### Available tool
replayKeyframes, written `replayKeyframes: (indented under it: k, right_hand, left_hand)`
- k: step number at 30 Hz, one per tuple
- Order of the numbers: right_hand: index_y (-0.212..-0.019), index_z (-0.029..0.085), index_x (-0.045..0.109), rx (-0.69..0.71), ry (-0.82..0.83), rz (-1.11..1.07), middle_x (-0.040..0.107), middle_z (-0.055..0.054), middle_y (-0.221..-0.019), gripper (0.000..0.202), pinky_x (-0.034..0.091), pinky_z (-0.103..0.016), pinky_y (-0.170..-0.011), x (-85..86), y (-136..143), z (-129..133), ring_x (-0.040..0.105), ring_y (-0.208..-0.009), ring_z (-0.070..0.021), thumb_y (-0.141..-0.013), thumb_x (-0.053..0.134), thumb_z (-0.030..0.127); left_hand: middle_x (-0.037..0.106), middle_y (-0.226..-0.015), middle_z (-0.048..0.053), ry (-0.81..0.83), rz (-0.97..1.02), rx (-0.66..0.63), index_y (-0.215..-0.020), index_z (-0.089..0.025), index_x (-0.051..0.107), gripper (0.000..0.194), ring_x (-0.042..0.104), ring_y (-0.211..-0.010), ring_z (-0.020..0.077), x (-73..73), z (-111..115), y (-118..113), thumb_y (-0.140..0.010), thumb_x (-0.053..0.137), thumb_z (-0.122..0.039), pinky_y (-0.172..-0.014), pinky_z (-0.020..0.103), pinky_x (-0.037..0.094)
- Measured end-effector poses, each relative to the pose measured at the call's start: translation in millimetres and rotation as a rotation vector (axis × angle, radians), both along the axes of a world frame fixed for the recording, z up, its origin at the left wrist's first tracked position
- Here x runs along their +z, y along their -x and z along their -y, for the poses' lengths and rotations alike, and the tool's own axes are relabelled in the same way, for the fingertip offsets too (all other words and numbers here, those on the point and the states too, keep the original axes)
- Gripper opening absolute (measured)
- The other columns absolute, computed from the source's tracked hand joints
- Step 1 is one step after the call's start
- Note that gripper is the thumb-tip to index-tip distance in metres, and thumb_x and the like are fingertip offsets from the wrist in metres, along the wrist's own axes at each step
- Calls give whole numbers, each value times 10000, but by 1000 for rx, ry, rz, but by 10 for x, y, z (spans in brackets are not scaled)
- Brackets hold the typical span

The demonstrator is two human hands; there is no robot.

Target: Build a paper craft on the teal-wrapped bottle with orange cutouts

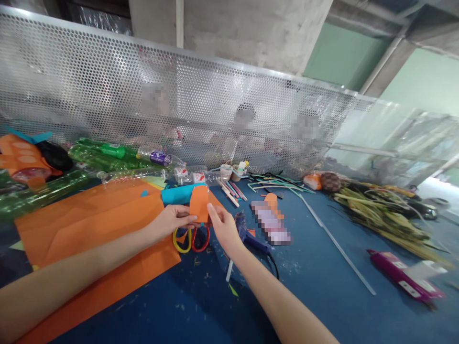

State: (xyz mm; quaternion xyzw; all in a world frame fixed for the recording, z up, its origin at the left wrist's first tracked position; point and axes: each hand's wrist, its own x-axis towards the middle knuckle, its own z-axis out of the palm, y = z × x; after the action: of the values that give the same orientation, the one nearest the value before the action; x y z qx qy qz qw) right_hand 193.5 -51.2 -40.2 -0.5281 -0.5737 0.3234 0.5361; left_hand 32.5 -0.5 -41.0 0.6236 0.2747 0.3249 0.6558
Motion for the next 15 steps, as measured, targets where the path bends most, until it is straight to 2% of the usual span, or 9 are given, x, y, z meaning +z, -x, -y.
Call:
replayKeyframes:
  k: [4,7,15]
  right_hand:
    - [-793,175,630,13,-11,78,640,-25,-713,300,508,-330,-665,-20,-19,2,599,-673,-192,-689,668,453]
    - [-832,165,638,13,-20,108,650,-37,-756,277,494,-344,-713,-30,-33,0,602,-711,-195,-702,663,408]
    - [-818,168,625,20,-29,131,651,-36,-749,254,484,-321,-672,-22,-27,5,603,-685,-185,-737,621,409]
  left_hand:
    - [723,-843,72,-20,7,26,-854,-141,700,336,683,-757,201,7,-14,10,-623,763,-376,-747,300,522]
    - [723,-842,68,-44,8,17,-865,-148,701,328,682,-762,193,15,-4,9,-654,738,-397,-744,289,519]
    - [719,-872,78,-61,12,14,-866,-148,697,356,683,-766,207,57,22,18,-654,724,-433,-756,314,519]
